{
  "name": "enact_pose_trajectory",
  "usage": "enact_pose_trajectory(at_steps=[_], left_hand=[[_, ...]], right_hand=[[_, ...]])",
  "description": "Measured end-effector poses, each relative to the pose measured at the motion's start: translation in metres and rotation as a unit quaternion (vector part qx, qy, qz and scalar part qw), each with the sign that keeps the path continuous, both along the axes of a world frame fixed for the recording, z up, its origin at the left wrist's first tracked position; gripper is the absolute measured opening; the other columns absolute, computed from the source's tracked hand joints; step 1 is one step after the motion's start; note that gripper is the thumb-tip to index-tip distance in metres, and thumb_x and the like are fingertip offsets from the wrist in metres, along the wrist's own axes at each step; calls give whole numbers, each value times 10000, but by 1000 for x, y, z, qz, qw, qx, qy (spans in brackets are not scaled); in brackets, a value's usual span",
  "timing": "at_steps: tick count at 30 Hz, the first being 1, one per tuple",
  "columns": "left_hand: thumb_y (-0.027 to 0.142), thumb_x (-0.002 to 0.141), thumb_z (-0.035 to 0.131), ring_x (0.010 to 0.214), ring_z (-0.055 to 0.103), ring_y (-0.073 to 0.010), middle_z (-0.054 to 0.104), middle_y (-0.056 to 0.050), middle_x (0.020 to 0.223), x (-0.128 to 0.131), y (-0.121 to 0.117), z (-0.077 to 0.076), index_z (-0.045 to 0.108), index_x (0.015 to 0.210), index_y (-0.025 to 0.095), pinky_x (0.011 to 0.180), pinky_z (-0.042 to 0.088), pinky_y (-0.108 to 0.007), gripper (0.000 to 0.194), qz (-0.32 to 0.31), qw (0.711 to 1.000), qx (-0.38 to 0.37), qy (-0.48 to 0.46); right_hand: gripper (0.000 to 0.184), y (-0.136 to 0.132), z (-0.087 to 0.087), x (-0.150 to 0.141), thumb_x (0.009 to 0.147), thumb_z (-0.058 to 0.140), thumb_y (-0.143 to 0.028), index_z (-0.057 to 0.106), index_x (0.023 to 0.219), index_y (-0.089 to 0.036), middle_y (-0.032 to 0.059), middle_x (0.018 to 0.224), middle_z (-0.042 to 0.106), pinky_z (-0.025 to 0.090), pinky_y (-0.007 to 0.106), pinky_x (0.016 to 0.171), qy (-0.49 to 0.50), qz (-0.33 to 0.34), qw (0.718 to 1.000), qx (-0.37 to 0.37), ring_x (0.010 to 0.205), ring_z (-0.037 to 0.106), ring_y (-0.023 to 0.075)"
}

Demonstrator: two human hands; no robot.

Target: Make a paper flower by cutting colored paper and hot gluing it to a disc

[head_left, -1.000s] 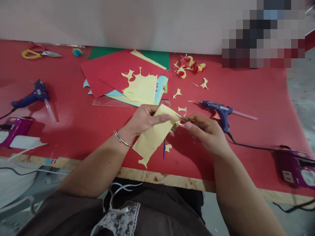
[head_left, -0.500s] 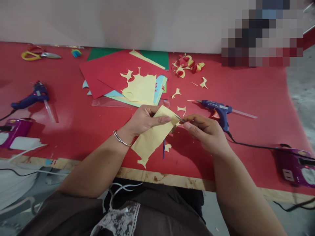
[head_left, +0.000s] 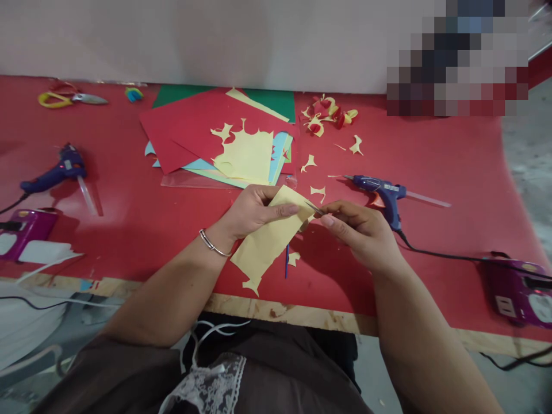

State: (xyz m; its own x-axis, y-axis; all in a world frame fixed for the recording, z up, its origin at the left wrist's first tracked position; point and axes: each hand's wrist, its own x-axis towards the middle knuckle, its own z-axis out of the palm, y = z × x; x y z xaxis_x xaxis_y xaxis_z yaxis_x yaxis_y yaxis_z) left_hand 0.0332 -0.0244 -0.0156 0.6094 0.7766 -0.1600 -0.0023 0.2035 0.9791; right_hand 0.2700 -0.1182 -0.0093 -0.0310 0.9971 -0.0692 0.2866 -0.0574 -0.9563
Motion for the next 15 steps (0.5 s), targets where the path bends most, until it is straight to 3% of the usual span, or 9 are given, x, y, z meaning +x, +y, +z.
enact_pose_trajectory(at_steps=[6,15], left_hand=[[557,787,959,579,620,-123,725,-30,693,1,1,-3,830,853,158,516,450,-248,424,2,1000,19,10],[594,783,949,725,749,-203,803,-84,800,1,0,-1,827,847,170,559,537,-273,446,-1,1000,17,16]], right_hand=[[443,0,2,-1,975,738,-641,819,1003,-207,-14,675,605,336,273,524,-5,8,1000,12,558,450,114],[403,1,6,-3,992,729,-598,824,970,-207,-18,637,578,340,281,523,-11,7,1000,17,540,432,116]])
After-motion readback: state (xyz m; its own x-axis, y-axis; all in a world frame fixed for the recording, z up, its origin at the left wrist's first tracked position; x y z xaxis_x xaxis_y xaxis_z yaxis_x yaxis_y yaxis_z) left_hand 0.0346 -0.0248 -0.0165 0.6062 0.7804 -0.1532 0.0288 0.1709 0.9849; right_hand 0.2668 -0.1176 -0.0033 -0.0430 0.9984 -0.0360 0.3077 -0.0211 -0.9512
